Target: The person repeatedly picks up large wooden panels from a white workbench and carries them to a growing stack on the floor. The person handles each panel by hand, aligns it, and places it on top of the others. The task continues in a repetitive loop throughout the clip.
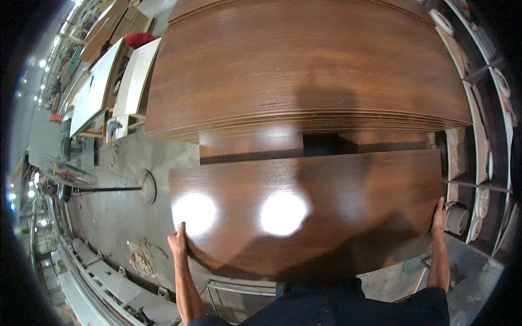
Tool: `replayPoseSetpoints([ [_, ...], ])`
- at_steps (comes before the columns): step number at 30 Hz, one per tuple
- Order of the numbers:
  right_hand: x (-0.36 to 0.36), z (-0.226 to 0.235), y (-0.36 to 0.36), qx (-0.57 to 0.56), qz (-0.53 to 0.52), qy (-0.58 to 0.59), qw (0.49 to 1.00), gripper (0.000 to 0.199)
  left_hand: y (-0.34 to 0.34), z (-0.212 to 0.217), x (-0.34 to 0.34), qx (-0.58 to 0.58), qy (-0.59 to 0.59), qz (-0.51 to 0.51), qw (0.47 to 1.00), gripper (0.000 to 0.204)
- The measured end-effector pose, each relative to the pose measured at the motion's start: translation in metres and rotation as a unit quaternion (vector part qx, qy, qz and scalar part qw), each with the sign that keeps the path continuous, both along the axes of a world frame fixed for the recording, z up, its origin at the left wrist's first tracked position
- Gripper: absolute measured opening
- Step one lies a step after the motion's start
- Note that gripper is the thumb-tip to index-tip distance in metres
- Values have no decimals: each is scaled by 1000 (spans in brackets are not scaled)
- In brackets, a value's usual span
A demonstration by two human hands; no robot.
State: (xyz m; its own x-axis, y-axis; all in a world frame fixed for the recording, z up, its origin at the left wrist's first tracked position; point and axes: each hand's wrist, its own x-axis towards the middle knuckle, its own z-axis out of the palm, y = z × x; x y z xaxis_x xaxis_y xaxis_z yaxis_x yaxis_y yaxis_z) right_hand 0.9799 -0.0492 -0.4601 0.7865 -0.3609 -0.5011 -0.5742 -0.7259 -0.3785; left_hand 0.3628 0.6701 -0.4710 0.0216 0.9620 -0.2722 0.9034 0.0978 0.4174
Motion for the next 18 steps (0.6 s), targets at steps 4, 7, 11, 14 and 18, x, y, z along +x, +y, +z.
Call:
replayPoseSetpoints([
  [4, 17, -50, 10, 41, -13, -12, 999, 114, 19, -49, 26, -13, 2, -23, 1000, 70],
  [7, 31, -76, 9, 51, -70, -10, 996, 116, 30, -63, 43, -18, 23, -41, 999, 73],
  [11, 59, -99, -4, 70, -30, -2, 997, 109, 39, -68, 64, -41, 14, -26, 999, 76],
  [14, 77, -102, 0, 69, -14, 21, 997, 109, 43, -75, 74, -46, 18, -21, 999, 77],
  [18, 74, -77, 43, 21, -30, 4, 999, 102, 42, -70, 81, -81, 0, 4, 997, 76],
])
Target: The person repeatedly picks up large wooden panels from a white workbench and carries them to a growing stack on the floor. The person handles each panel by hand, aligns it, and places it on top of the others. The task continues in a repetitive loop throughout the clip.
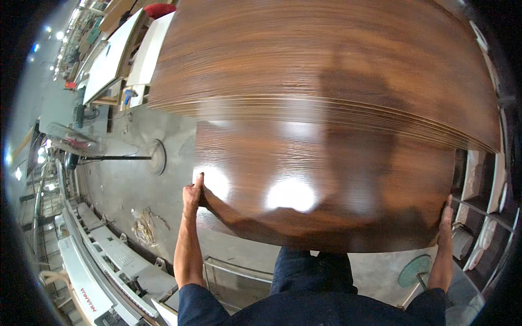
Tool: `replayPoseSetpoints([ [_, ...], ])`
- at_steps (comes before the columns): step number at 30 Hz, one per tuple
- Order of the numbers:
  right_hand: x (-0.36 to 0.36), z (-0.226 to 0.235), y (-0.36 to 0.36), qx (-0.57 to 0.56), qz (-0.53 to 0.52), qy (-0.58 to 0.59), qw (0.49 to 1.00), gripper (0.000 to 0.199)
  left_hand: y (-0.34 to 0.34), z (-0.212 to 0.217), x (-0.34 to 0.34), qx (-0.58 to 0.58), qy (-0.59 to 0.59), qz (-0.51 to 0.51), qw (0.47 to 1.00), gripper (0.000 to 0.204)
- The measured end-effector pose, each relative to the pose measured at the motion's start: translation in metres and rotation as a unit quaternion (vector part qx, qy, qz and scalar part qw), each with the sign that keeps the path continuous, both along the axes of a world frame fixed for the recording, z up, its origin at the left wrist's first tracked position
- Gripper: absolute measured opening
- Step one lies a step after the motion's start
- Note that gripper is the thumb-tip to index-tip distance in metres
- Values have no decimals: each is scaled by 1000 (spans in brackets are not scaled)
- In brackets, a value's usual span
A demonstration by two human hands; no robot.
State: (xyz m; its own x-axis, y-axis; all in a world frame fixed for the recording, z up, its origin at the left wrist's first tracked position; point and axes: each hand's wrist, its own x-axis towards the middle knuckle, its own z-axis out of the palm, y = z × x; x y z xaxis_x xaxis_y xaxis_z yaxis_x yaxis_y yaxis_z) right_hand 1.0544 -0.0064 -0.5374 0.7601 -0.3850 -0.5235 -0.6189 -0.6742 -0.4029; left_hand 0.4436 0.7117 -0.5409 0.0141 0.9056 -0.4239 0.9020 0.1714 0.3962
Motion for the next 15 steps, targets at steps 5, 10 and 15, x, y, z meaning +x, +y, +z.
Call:
replayPoseSetpoints([
  [5, -29, 40, 34, 224, 78, -17, 971, 79, -13, 33, 17, -135, -142, 146, 970, 70],
  [10, 6, 16, 1, 91, -2, -68, 994, 63, -26, 25, 41, -162, -215, 31, 963, 71],
  [15, 9, 4, -27, 83, -9, -120, 989, 57, -20, -2, 31, -134, -212, 40, 967, 79],
])
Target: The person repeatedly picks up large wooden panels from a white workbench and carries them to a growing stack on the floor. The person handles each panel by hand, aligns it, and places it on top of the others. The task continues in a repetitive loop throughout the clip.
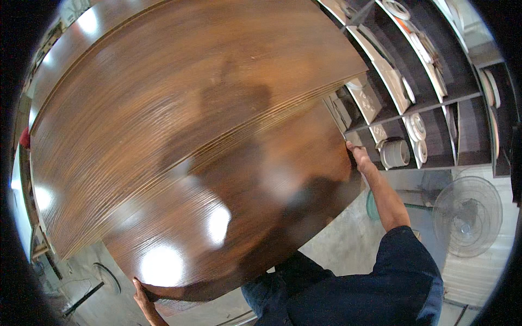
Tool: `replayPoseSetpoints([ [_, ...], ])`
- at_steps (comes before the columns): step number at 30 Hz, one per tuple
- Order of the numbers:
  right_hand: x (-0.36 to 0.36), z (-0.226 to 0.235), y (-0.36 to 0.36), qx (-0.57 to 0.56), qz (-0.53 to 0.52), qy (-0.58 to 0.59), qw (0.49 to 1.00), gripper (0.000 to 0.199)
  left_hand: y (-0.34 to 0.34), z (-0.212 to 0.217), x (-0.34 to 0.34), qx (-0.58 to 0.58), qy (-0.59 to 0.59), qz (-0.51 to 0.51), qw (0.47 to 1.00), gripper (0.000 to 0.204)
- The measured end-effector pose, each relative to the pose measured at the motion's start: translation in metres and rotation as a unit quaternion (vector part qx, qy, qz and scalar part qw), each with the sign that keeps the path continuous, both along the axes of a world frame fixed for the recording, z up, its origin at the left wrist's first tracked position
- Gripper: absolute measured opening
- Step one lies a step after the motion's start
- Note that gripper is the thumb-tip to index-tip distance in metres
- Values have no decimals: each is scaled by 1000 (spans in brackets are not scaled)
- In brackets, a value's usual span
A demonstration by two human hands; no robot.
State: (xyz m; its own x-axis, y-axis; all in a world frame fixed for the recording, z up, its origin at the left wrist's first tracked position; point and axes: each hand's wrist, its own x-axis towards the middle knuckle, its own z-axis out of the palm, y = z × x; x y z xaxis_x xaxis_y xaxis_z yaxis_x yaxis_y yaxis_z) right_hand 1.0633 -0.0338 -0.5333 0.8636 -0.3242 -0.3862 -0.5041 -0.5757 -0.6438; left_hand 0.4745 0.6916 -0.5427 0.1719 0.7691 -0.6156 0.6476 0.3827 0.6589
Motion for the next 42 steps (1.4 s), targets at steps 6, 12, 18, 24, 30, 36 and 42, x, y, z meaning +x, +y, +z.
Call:
replayPoseSetpoints([
  [6, 13, 41, -25, -143, 83, -257, 952, 18, -11, 2, 2, 5, 66, 10, 998, 84],
  [12, 13, -13, -8, -82, 119, -72, 987, 40, -16, 5, 10, 66, 42, 3, 997, 77],
  [18, 13, -26, -7, 10, 32, -36, 999, 38, -16, -4, 10, 67, 54, 47, 995, 79],
  [24, 18, -7, 0, -13, 0, -10, 1000, 43, -17, -2, 13, 73, 64, 39, 995, 67],
  [30, 11, 4, 19, -11, 43, -34, 998, 41, -17, 0, 12, 94, 2, 48, 994, 60],
  [36, 12, 21, 19, -10, 27, -21, 999, 32, -18, -6, 7, 117, -26, 52, 991, 56],
  [42, 15, -6, -8, 47, 28, -30, 998, 31, -16, -1, 0, 107, -19, 34, 993, 48],
])
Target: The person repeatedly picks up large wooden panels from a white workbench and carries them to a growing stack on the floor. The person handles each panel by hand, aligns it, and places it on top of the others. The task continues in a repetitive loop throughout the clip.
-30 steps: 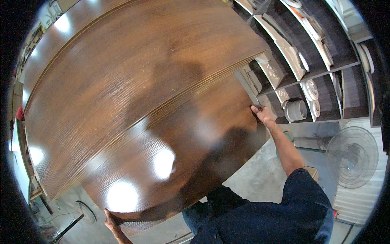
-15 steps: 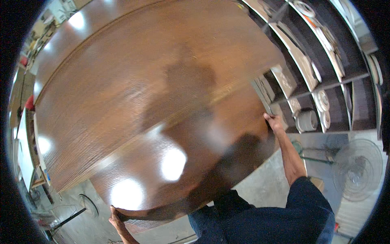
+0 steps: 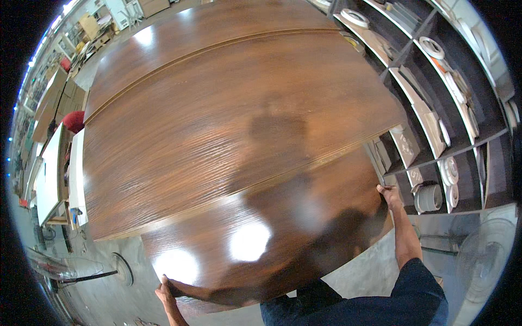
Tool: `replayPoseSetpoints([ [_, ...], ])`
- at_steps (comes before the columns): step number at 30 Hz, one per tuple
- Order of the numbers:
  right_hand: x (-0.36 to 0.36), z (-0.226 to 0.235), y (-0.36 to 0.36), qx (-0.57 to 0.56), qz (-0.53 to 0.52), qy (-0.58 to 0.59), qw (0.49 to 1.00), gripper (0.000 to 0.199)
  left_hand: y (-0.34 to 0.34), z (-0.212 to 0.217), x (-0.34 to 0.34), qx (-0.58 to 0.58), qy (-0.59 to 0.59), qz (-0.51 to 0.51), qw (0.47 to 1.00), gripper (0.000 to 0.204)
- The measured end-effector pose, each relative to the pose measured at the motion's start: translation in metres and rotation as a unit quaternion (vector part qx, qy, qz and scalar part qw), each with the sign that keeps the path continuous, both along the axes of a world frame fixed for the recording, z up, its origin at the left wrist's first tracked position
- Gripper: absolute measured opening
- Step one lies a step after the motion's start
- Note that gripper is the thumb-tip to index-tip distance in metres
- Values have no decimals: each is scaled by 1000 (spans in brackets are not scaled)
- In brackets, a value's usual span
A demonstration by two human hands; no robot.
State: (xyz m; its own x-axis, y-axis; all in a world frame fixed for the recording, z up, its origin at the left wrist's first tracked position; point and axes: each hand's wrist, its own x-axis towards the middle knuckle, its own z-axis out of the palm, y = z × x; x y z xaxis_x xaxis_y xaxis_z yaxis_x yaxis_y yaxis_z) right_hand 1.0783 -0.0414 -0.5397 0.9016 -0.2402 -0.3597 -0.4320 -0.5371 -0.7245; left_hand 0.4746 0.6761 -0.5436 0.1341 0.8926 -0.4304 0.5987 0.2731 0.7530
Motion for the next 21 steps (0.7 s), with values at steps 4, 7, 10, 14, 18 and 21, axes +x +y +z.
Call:
replayPoseSetpoints([
  [4, 3, -34, -22, 174, 9, -58, 983, 17, -1, 5, 6, 42, -78, -24, 996, 38],
  [7, 6, -45, -37, 293, 45, -120, 948, 15, -3, 7, 13, 34, -32, 45, 998, 30],
  [10, 4, -47, -47, 25, 89, -51, 994, 13, -2, 12, 18, 24, -43, 46, 998, 28],
  [14, 5, -45, -59, 224, 43, -6, 974, 27, 4, 19, 12, 13, 9, 37, 999, 31],
  [18, 8, -42, -67, 135, 186, -13, 973, 31, 5, 18, 7, 10, 3, 48, 999, 28],
  [21, 3, -32, -63, 75, 73, 4, 994, 39, 4, 18, 5, -12, -3, 67, 998, 33],
])
